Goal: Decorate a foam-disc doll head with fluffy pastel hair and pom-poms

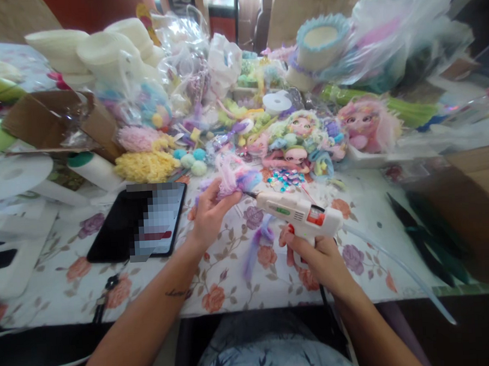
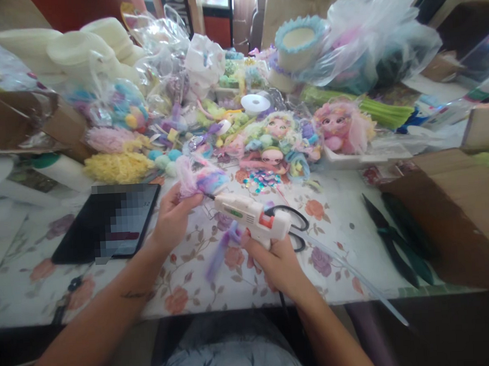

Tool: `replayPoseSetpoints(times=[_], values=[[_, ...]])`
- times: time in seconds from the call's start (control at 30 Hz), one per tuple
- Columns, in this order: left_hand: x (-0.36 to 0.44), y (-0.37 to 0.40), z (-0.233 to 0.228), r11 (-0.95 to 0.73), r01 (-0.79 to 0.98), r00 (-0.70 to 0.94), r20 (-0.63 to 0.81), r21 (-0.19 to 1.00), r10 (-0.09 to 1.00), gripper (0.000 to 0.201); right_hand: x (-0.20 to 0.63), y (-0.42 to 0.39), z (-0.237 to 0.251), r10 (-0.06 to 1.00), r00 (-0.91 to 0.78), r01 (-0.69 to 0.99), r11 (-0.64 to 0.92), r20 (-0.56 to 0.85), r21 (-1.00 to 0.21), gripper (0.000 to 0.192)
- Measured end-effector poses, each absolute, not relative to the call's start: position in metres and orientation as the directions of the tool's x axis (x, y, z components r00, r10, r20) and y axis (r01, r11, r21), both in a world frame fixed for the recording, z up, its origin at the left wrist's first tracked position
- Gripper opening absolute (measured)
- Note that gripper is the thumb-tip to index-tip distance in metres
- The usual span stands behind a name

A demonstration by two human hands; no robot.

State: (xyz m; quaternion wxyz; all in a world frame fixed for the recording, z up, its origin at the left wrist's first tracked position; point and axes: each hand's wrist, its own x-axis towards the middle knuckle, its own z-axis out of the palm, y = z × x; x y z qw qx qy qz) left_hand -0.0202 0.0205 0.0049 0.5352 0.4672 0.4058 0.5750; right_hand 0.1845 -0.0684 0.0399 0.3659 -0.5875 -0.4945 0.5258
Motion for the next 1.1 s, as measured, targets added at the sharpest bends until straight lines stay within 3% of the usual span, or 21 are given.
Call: replayPoseSetpoints(times=[0.3, 1.1], values=[[-0.021, 0.019, 0.005, -0.083, -0.237, 0.013, 0.088, 0.968, 0.996, 0.018, 0.181, -0.073, 0.049, 0.956, 0.022, 0.182, -0.293, -0.294, -0.939, 0.028], [-0.022, 0.019, 0.008, -0.098, -0.177, 0.008, 0.101, 0.979, 0.995, 0.018, 0.184, -0.074, 0.045, 0.960, -0.002, 0.160, -0.275, -0.279, -0.948, 0.028]])
